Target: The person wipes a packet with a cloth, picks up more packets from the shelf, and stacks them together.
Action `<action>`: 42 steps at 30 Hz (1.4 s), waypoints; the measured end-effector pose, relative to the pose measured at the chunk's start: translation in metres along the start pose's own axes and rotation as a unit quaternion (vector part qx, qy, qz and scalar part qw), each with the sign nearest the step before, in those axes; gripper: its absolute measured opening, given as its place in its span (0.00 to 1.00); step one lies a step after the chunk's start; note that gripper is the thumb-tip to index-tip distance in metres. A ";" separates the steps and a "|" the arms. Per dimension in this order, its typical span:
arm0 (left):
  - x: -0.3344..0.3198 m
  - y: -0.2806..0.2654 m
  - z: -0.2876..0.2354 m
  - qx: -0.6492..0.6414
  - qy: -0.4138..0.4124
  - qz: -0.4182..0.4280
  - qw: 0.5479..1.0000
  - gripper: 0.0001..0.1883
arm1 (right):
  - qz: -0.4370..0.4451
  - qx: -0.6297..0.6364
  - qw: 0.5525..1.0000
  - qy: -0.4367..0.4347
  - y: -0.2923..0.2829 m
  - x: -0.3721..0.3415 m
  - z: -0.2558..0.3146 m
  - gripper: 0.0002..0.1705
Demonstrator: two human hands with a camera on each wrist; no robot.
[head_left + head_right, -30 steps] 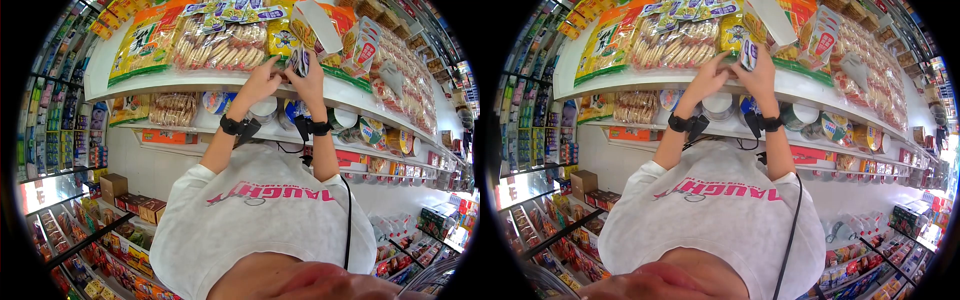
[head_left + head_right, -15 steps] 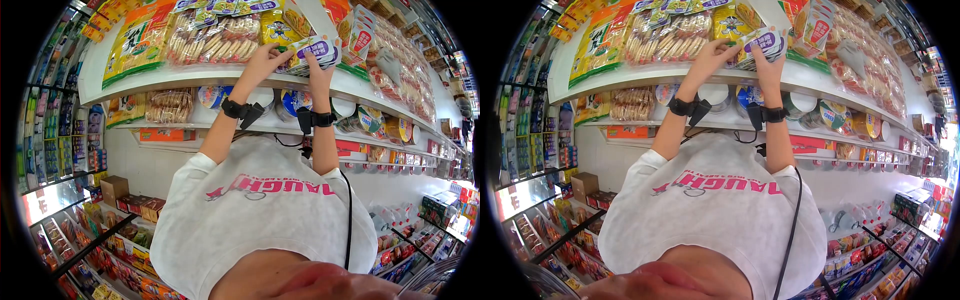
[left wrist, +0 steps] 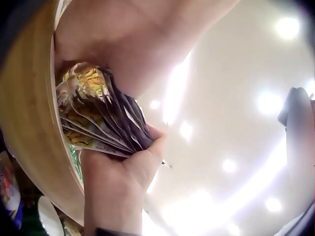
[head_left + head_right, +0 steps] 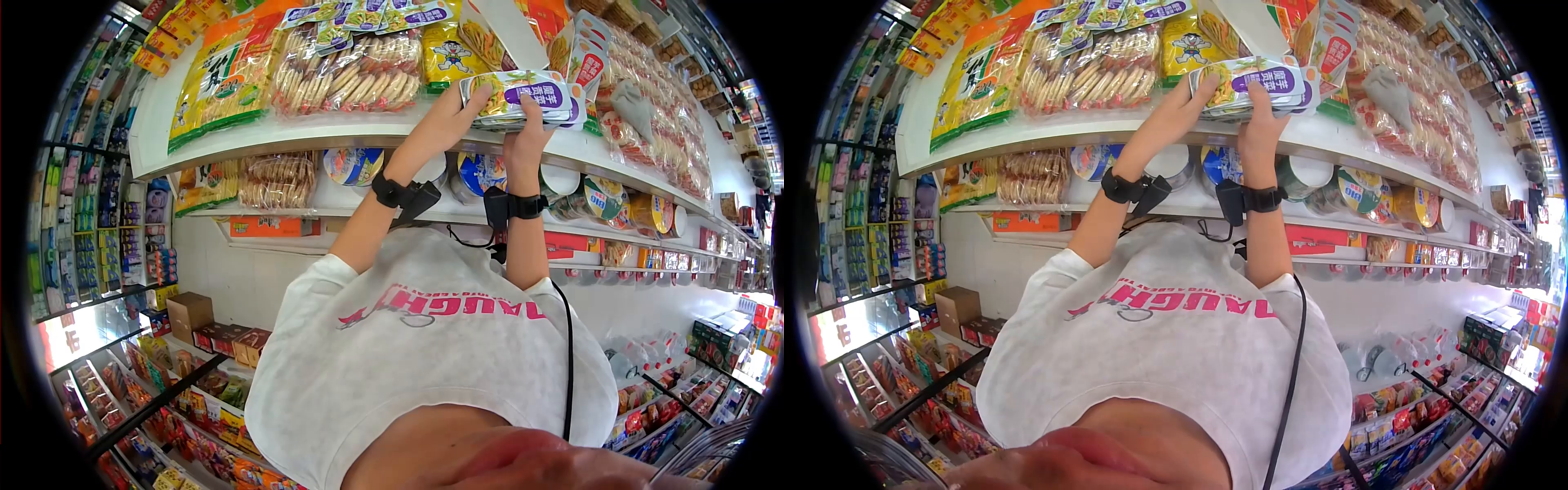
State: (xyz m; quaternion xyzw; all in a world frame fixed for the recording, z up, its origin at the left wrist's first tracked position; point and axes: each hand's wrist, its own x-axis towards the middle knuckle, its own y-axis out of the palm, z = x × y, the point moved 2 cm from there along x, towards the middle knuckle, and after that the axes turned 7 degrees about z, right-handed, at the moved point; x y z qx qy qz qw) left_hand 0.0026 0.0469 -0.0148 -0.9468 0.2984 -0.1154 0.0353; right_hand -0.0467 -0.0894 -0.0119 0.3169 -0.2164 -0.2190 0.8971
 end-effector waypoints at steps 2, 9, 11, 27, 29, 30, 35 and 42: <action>-0.003 0.004 -0.002 -0.076 -0.014 -0.013 0.997 0.34 | 0.004 0.006 1.000 -0.014 0.008 -0.003 0.008 0.29; -0.018 0.006 -0.024 -0.458 -0.068 0.035 0.886 0.32 | 0.039 -0.023 0.999 0.025 0.012 -0.020 0.026 0.26; -0.025 0.005 -0.027 -0.499 -0.070 0.046 0.863 0.30 | 0.093 -0.056 0.994 0.010 0.014 -0.026 0.029 0.32; -0.040 0.019 -0.021 -0.544 -0.025 -0.088 0.834 0.27 | 0.064 -0.093 0.993 0.025 0.046 -0.017 0.043 0.27; -0.040 0.021 -0.017 -0.518 -0.020 -0.110 0.848 0.29 | 0.030 -0.050 0.998 0.033 0.047 -0.021 0.042 0.26; -0.040 0.025 -0.019 -0.509 -0.013 -0.122 0.852 0.29 | 0.014 -0.028 0.999 0.037 0.049 -0.024 0.042 0.26; -0.046 0.039 -0.037 -0.478 0.026 -0.186 0.858 0.32 | 0.008 0.024 0.999 0.025 0.057 -0.040 0.037 0.29; -0.050 0.046 -0.022 -0.304 0.064 -0.216 0.926 0.35 | 0.003 -0.005 0.999 0.041 0.054 -0.050 0.031 0.40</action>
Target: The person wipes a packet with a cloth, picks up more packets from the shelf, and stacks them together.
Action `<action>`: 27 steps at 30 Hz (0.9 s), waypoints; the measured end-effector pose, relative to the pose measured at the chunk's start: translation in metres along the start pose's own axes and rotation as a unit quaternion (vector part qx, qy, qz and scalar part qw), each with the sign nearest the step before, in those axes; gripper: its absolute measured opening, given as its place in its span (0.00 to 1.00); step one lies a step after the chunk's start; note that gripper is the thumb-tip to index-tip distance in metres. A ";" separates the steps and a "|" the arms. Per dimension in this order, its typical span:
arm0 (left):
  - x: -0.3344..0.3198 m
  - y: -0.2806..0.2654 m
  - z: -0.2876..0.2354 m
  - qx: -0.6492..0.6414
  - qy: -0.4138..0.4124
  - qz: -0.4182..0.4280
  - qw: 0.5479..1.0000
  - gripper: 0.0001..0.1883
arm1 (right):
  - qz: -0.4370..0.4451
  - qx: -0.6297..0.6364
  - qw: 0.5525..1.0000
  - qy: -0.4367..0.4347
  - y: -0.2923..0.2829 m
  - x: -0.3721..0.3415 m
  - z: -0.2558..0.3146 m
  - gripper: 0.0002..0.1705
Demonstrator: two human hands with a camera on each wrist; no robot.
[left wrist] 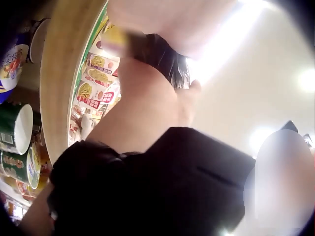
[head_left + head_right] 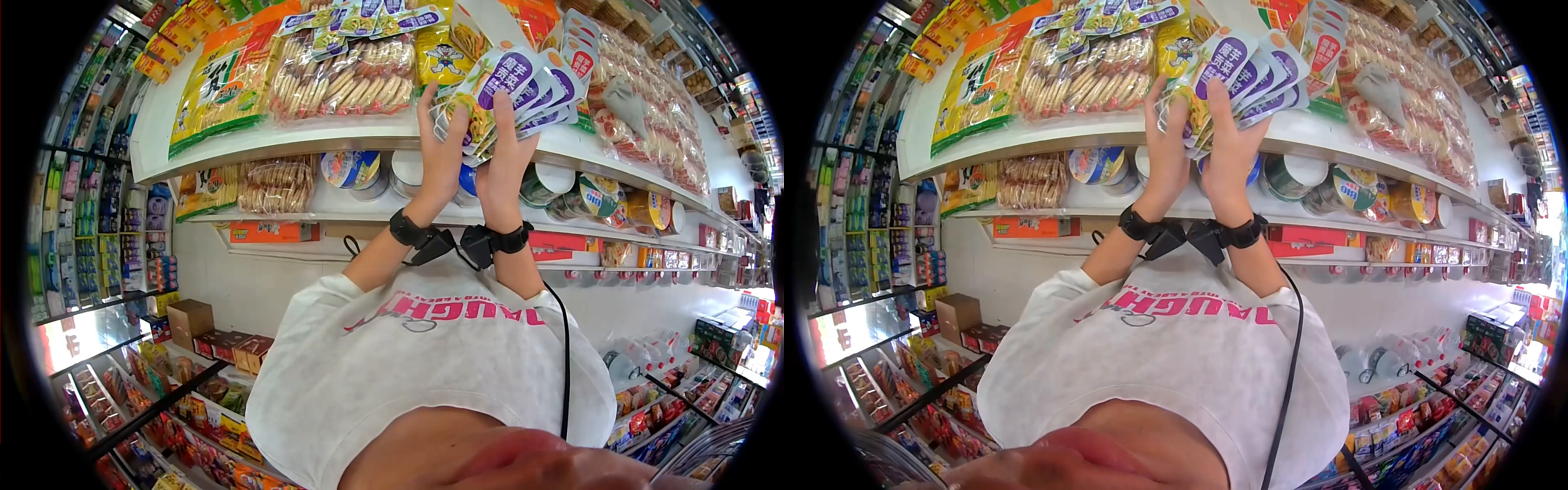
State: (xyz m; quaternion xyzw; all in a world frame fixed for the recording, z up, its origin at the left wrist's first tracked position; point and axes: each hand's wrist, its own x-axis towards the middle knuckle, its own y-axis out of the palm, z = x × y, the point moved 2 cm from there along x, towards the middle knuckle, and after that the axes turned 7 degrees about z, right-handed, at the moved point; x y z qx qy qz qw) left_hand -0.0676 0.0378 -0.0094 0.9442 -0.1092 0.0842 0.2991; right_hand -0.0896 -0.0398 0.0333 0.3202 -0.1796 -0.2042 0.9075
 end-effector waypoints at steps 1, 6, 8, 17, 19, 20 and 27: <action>-0.001 0.000 -0.001 0.055 0.011 0.000 0.998 0.36 | -0.002 -0.004 1.000 -0.008 0.000 -0.001 0.000 0.41; 0.001 0.001 0.001 0.048 0.050 0.015 0.997 0.40 | 0.012 -0.033 0.999 -0.025 0.006 -0.002 0.004 0.45; 0.003 0.001 -0.003 0.065 0.060 0.020 0.996 0.41 | 0.011 -0.032 0.999 -0.031 0.006 0.000 0.003 0.45; 0.024 -0.023 -0.021 0.165 -0.062 0.124 0.976 0.29 | -0.015 -0.045 0.998 0.034 -0.029 0.017 -0.004 0.34; 0.032 -0.032 -0.021 0.209 -0.069 0.159 0.962 0.28 | -0.012 -0.060 0.997 0.036 -0.033 0.019 -0.006 0.33; 0.034 -0.036 -0.023 0.242 -0.079 0.172 0.952 0.28 | -0.008 -0.068 0.997 0.040 -0.035 0.020 -0.008 0.33; 0.040 -0.053 -0.047 0.361 -0.073 0.299 0.880 0.32 | 0.105 -0.156 0.978 0.093 -0.037 0.025 -0.018 0.36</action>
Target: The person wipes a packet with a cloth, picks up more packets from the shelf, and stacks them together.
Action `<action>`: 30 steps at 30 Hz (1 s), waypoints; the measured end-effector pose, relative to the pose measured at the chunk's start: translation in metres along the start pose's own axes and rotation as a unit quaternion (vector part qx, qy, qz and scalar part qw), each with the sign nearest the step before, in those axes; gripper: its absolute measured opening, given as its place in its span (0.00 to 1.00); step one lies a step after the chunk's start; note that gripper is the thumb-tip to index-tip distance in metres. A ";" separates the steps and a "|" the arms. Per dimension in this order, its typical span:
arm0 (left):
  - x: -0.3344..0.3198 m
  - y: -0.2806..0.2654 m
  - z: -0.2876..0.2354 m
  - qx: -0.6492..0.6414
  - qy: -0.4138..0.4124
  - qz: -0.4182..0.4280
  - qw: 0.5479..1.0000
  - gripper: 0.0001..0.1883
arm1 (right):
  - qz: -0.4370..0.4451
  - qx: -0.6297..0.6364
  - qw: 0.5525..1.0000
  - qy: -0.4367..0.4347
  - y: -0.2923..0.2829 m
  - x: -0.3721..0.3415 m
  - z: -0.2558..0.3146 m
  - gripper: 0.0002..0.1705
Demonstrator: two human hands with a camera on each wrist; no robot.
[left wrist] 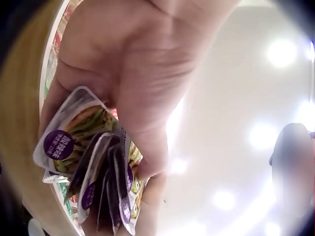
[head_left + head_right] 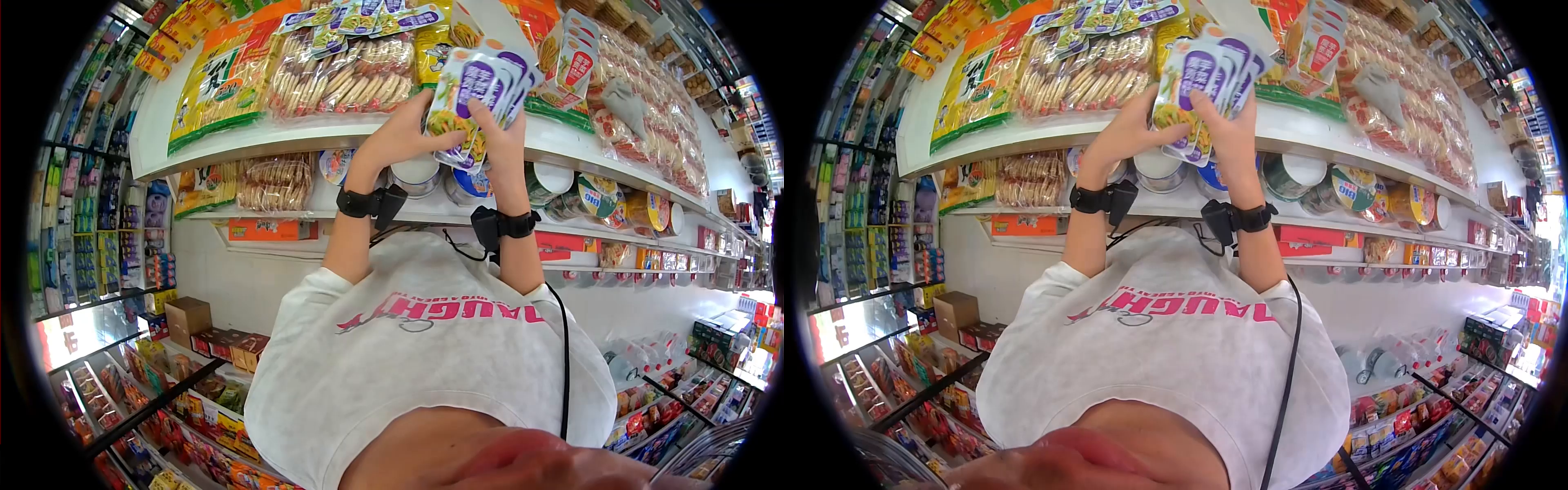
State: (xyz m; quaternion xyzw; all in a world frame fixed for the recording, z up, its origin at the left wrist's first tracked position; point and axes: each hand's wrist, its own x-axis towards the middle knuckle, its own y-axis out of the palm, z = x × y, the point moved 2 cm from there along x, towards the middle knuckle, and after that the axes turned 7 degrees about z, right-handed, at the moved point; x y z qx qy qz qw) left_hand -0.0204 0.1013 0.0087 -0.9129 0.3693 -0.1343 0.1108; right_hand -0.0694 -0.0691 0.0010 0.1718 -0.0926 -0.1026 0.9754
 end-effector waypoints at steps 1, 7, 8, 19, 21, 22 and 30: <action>-0.003 0.000 -0.003 -0.014 0.002 0.012 1.000 0.33 | 0.015 -0.018 1.000 -0.018 0.004 0.000 0.003 0.36; -0.007 0.003 -0.012 -0.118 -0.016 0.013 0.993 0.33 | 0.034 -0.024 0.997 -0.070 0.024 -0.003 0.009 0.40; -0.007 0.004 -0.015 -0.120 -0.016 0.006 0.993 0.33 | 0.030 -0.015 0.995 -0.093 0.027 -0.003 0.011 0.38; -0.001 0.020 0.003 -0.086 0.033 -0.093 0.991 0.26 | 0.091 -0.068 0.992 -0.056 0.026 0.003 0.017 0.38; 0.002 0.024 0.002 -0.065 0.050 -0.100 0.992 0.24 | 0.110 -0.082 0.988 -0.073 0.022 0.005 0.020 0.42; 0.004 0.025 0.002 -0.056 0.055 -0.100 0.992 0.23 | 0.120 -0.089 0.986 -0.080 0.019 0.006 0.021 0.44; 0.026 0.029 0.023 -0.026 0.089 -0.121 0.988 0.29 | 0.120 -0.082 0.981 -0.132 -0.019 0.023 -0.016 0.56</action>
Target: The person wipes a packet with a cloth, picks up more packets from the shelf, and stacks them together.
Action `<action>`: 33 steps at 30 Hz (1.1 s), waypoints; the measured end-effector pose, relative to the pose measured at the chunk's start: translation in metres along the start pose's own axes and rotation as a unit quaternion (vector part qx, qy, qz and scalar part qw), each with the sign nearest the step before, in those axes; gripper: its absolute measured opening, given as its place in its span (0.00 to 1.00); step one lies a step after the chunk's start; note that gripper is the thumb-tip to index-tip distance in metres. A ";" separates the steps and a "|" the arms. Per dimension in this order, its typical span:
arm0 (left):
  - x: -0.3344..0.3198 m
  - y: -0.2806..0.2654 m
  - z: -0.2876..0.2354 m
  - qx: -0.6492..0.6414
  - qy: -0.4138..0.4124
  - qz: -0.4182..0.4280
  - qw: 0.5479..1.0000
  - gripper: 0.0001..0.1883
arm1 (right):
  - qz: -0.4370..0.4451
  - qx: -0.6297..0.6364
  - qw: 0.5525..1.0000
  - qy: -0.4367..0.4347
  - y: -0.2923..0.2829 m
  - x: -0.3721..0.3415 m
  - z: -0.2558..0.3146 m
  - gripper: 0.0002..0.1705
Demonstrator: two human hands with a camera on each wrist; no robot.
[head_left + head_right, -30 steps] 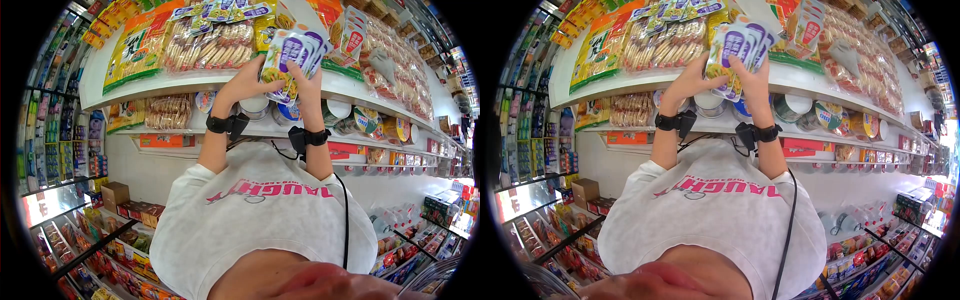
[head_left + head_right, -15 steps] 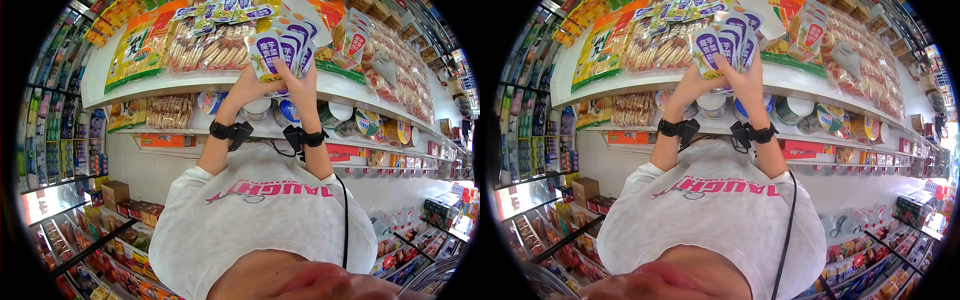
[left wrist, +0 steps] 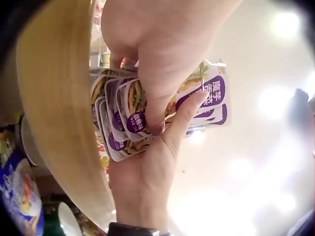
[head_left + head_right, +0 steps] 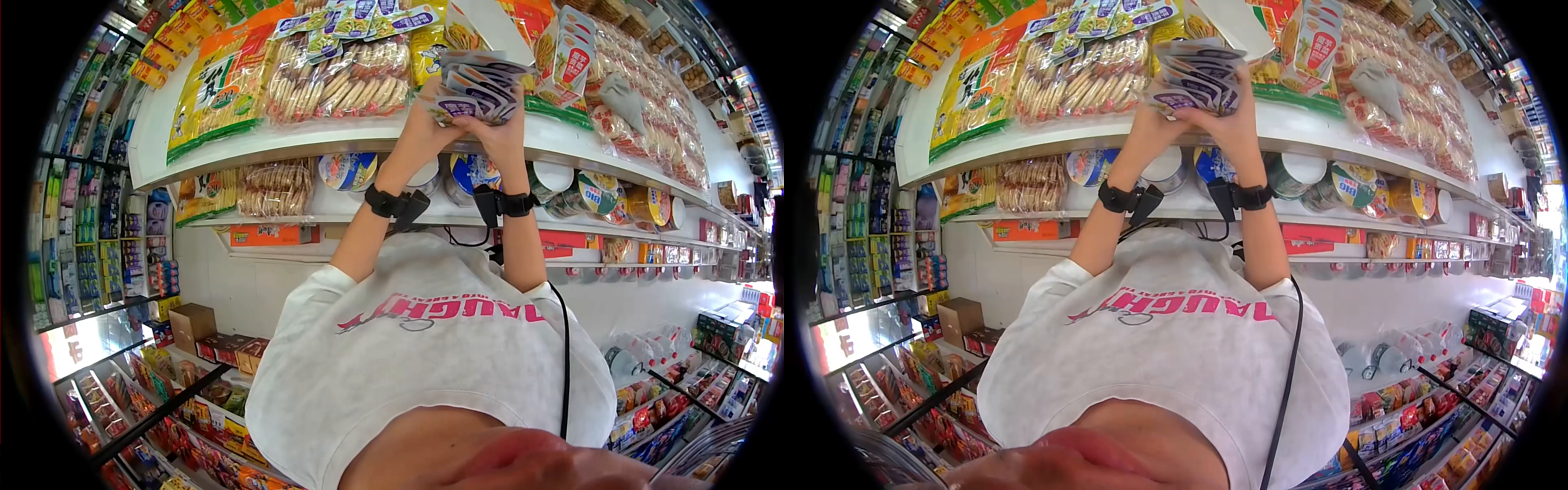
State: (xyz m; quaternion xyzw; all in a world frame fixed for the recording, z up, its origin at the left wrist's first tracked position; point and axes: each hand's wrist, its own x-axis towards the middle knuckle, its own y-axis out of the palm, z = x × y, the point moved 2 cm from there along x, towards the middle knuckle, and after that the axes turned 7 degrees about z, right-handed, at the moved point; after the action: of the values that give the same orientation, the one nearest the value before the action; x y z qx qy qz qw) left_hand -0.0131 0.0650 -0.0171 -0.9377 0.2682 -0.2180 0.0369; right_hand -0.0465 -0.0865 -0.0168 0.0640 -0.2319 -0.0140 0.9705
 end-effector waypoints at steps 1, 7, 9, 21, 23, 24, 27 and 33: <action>0.001 -0.001 0.008 0.017 0.017 -0.003 1.000 0.30 | 0.013 -0.020 1.000 0.003 -0.002 -0.001 -0.004 0.55; 0.003 -0.001 -0.007 -0.053 0.004 0.025 0.998 0.42 | 0.061 -0.069 0.995 0.034 -0.011 0.002 0.001 0.55; 0.004 -0.003 -0.004 -0.042 -0.001 0.047 0.998 0.49 | 0.068 -0.068 0.995 0.037 -0.013 0.003 -0.004 0.61; 0.012 0.001 0.020 -0.044 0.074 0.023 0.996 0.65 | 0.108 -0.056 0.992 -0.018 -0.007 0.011 0.009 0.73; 0.016 0.008 0.023 0.054 0.092 -0.014 0.994 0.63 | 0.073 -0.012 0.997 -0.003 0.001 0.006 0.007 0.71; 0.016 0.010 0.019 0.081 0.083 -0.029 0.993 0.62 | 0.050 0.015 0.999 -0.004 0.001 0.004 0.005 0.67; 0.016 0.011 0.011 0.127 0.067 -0.050 0.988 0.60 | 0.023 0.039 0.997 -0.068 0.001 0.003 -0.003 0.64; 0.013 0.006 0.024 -0.056 0.007 0.002 0.998 0.66 | 0.087 -0.140 0.985 0.041 -0.009 0.003 0.015 0.64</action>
State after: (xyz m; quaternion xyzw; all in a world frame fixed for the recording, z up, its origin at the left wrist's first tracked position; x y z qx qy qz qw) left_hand 0.0041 0.0523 -0.0349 -0.9360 0.2824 -0.2093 -0.0173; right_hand -0.0506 -0.0972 -0.0034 -0.0924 -0.1926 0.0410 0.9761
